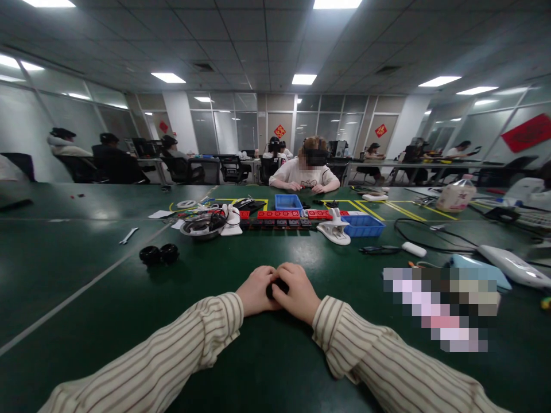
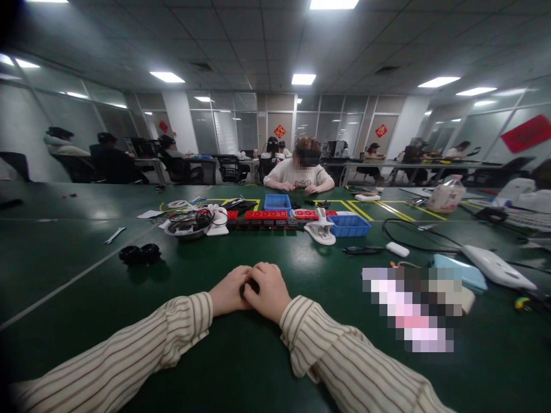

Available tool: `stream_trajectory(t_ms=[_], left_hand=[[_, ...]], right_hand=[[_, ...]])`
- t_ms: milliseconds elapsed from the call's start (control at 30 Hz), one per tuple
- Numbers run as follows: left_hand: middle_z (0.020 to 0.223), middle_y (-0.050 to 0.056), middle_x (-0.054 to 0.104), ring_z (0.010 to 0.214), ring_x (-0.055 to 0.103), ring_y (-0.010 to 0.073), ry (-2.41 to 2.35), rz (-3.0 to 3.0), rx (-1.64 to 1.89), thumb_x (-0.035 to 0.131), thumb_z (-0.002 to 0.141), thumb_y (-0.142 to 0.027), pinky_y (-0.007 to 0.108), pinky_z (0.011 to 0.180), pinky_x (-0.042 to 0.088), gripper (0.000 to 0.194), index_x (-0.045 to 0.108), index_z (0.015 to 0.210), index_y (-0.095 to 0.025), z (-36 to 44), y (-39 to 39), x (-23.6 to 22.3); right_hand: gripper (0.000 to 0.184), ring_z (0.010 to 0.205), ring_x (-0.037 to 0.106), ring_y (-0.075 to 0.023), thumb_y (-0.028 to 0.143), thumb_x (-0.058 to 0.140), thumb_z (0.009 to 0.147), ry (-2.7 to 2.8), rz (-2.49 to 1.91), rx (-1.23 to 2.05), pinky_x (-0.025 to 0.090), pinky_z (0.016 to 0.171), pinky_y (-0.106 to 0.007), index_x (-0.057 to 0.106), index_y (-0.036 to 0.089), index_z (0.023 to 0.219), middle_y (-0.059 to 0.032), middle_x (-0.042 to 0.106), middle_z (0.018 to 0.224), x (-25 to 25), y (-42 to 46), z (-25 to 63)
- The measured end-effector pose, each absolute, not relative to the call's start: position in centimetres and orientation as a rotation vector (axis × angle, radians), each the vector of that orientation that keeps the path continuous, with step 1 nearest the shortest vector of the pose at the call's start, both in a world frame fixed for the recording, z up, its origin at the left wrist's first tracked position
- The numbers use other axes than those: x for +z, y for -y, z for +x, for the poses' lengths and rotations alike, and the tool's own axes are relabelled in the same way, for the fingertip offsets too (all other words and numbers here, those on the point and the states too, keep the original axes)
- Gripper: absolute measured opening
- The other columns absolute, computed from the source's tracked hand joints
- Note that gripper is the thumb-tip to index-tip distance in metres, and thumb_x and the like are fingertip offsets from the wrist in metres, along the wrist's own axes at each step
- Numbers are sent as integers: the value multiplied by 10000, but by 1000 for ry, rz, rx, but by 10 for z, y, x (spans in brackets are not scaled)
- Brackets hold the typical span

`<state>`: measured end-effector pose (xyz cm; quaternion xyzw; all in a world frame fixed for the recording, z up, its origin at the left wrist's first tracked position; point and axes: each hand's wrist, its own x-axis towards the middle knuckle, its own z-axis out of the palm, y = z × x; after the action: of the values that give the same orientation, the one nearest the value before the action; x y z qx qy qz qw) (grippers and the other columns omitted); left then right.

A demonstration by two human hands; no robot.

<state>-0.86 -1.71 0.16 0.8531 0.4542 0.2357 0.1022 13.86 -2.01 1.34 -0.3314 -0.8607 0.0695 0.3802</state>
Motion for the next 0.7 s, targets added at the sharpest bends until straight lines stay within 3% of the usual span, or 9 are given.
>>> stream_trajectory(t_ms=[267,400,600,700], left_hand=[[1014,43,554,972,497,247,-1148,2539,674,719,536,-247,365,886,374,335,602,842,-181,-16,4,-8],[1038,56,551,996,491,254,-1154,2531,682,723,545,-295,381,905,362,468,571,974,-185,-16,6,-7],[1040,58,532,964,493,261,-1299,2500,709,735,488,-504,404,886,369,734,471,1101,-198,-10,16,-2],[927,56,537,872,500,252,-1444,2544,692,722,491,-524,420,850,374,644,513,980,-160,-7,20,2]], right_hand=[[170,672,500,-147,87,392,576,2276,-497,208,374,844,-339,493,194,661,3,542,631,15,22,139],[218,744,519,-154,86,391,605,2269,-483,193,322,920,-373,511,192,754,-9,575,721,18,24,141],[201,843,469,-207,292,512,727,2167,-872,133,350,790,-376,503,166,883,-61,536,870,20,25,140],[258,804,467,-200,393,548,735,2158,-1081,133,352,733,-350,498,169,854,-45,516,830,17,23,138]])
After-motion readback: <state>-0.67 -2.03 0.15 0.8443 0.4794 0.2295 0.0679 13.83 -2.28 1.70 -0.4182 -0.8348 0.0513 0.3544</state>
